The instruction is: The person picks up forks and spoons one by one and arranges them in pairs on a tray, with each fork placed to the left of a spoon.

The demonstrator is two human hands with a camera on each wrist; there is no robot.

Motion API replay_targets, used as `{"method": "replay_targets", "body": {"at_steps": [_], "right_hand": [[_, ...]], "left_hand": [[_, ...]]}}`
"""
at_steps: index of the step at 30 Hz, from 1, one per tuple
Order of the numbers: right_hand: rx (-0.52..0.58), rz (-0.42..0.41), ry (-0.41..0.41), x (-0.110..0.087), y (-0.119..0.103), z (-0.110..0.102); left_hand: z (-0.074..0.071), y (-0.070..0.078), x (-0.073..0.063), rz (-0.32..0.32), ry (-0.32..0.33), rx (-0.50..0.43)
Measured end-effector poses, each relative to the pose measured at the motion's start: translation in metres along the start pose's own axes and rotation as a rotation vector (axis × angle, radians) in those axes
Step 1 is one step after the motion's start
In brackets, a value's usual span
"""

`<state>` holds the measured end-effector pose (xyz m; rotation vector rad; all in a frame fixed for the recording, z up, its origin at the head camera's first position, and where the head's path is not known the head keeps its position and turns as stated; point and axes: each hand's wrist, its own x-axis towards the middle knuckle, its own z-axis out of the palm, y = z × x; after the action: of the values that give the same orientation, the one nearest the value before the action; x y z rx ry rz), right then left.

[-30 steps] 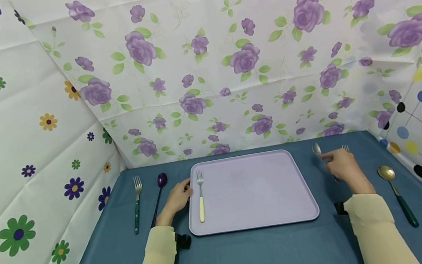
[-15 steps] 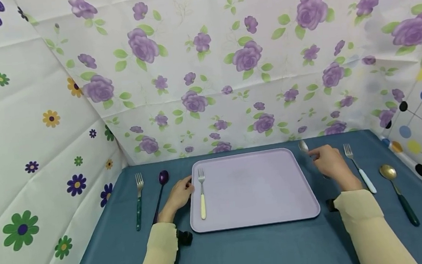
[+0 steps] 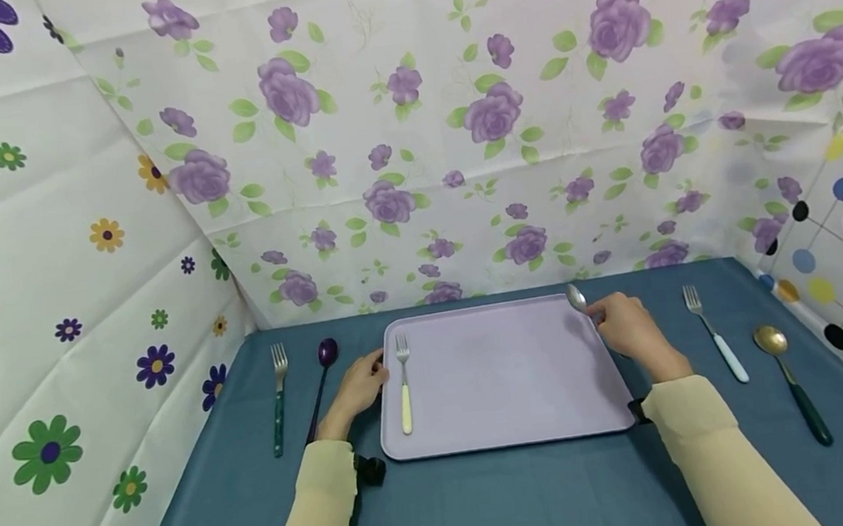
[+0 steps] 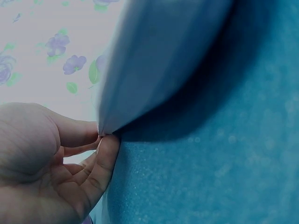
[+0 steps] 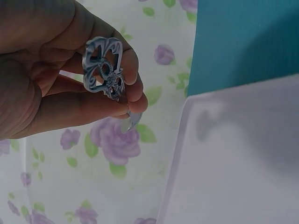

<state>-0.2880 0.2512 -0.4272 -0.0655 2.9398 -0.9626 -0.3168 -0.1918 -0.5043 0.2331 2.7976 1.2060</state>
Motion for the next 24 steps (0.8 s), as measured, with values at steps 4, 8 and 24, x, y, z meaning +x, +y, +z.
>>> {"method": "replay_targets", "body": {"at_steps": [4,8,24], "right_hand": [[-0.019,-0.031,0.014,0.002,-0.007,0.004],[-0.019,-0.027,0.001,0.005,-0.013,0.011],[-0.059,-0.035,-0.017,0.012,-0.040,0.034]], "left_hand": [[0.000,0.000,0.000,0.001,0.002,-0.001],[0.000,0.000,0.001,-0.001,0.003,0.003],[0.001,-0.001,0.000,-0.004,-0.001,0.005]]}}
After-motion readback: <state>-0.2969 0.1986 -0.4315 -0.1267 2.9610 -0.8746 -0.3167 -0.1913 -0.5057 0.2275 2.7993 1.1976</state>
